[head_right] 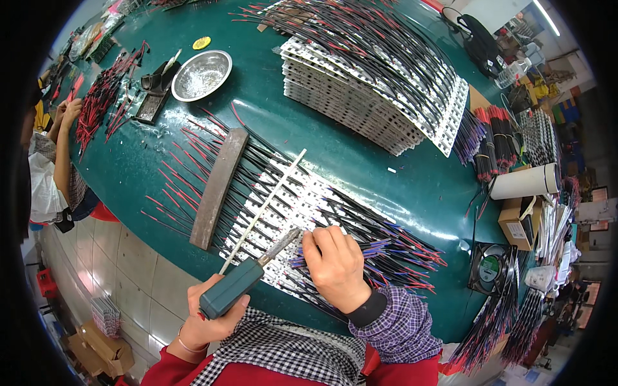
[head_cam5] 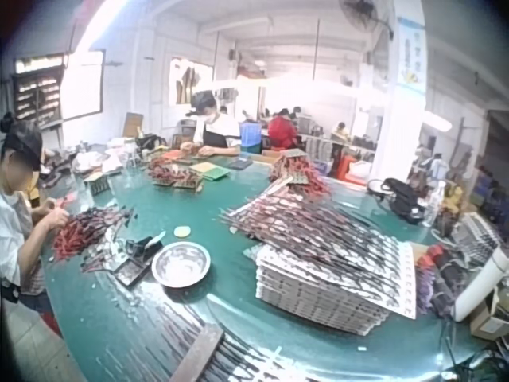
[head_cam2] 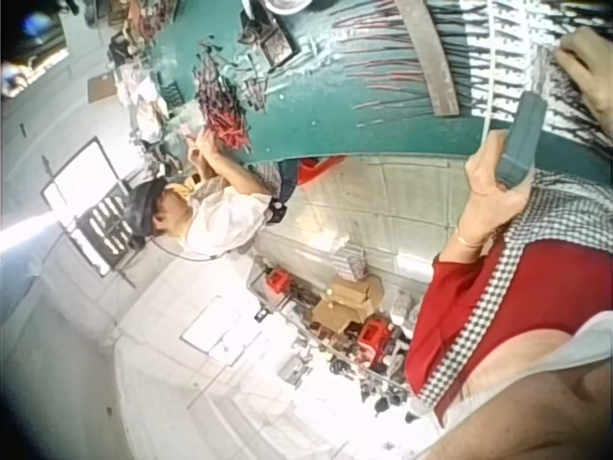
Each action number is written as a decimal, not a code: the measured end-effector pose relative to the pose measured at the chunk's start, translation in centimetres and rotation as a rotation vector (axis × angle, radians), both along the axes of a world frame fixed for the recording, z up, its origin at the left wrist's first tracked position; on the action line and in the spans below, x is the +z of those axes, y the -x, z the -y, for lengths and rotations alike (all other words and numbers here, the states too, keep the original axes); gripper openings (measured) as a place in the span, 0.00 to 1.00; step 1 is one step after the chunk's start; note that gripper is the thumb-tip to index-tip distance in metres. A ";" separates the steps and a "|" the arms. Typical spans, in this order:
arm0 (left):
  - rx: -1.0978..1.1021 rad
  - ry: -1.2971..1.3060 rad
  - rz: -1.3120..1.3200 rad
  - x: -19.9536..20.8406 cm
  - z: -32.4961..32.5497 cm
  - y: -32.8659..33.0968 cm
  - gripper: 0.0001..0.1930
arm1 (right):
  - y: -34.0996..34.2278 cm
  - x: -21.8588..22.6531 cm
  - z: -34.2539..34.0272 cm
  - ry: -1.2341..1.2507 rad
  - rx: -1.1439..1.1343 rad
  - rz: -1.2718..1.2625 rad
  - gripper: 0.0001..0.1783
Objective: The person solders wires onto LED strips on a workbench using a soldering iron while holding the wires by hand, then sets down the soldering iron and repositions a guide rod over the strips.
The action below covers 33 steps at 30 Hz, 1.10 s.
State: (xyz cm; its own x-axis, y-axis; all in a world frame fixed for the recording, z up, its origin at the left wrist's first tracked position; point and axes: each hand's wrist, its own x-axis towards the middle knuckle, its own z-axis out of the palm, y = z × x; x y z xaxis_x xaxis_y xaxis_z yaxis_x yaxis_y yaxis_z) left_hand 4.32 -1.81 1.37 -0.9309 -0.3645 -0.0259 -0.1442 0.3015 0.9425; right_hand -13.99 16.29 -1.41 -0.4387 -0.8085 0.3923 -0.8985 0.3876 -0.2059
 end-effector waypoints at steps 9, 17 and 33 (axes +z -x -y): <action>0.007 -0.008 -0.040 -0.3 0.0 -0.3 0.12 | 0.0 0.0 -0.2 -0.003 -0.003 0.025 0.15; -0.007 0.002 -0.003 0.3 0.2 0.5 0.08 | -0.1 0.3 0.1 0.015 -0.014 0.018 0.18; 0.140 -0.056 -0.128 -1.1 -0.1 -1.7 0.12 | 0.1 0.1 -0.3 -0.001 0.011 -0.028 0.15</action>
